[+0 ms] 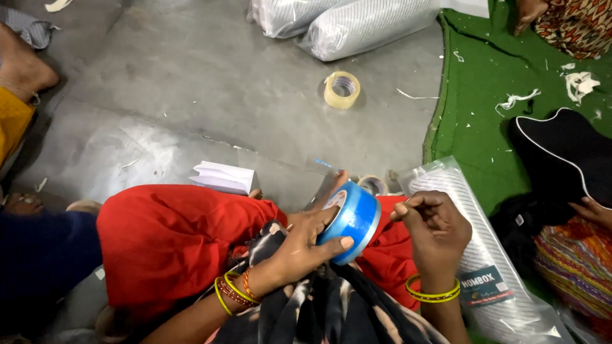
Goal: The person tapes and seals foam products wrapped in plastic bags for shipping.
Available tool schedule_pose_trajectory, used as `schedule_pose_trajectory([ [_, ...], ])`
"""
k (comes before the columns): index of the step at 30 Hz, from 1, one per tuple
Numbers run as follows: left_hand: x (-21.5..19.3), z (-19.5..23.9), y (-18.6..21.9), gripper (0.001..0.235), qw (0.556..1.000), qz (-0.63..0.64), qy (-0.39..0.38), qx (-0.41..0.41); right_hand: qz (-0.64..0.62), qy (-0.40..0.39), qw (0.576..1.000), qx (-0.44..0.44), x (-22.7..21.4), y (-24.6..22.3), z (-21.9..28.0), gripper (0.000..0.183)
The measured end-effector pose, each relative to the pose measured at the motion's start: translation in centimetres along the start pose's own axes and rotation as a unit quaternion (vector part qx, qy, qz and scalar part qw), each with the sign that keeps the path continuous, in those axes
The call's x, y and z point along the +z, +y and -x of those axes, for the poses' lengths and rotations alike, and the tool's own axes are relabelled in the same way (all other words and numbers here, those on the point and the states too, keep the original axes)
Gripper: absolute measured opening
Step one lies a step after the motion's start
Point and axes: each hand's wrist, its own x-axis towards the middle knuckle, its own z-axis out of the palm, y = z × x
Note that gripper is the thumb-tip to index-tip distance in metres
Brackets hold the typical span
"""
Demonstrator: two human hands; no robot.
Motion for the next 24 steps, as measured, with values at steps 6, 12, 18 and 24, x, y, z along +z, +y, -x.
schedule_pose_trajectory([
  [6,-0.3,0.3,-1.1,0.076,0.996,0.007,0.027,0.082,0.014,-0.001,0.999,-0.032,-0.3,-1.3,-0.6,0.01],
  [12,-0.1,0.3,-0.2,0.089,0.997,0.029,0.034,0.062,0.006,0.049,0.998,-0.042,-2.0,1.7,0.0,0.015],
  [18,0.2,0.3,-0.1,0.092,0.997,0.057,0.036,0.041,0.02,0.046,0.998,-0.05,-2.0,2.5,-0.2,0.02],
  [24,0.1,1.1,-2.1,0.088,0.994,0.109,0.025,0.012,-0.025,-0.006,0.999,-0.048,0.4,-1.4,-2.4,0.01],
])
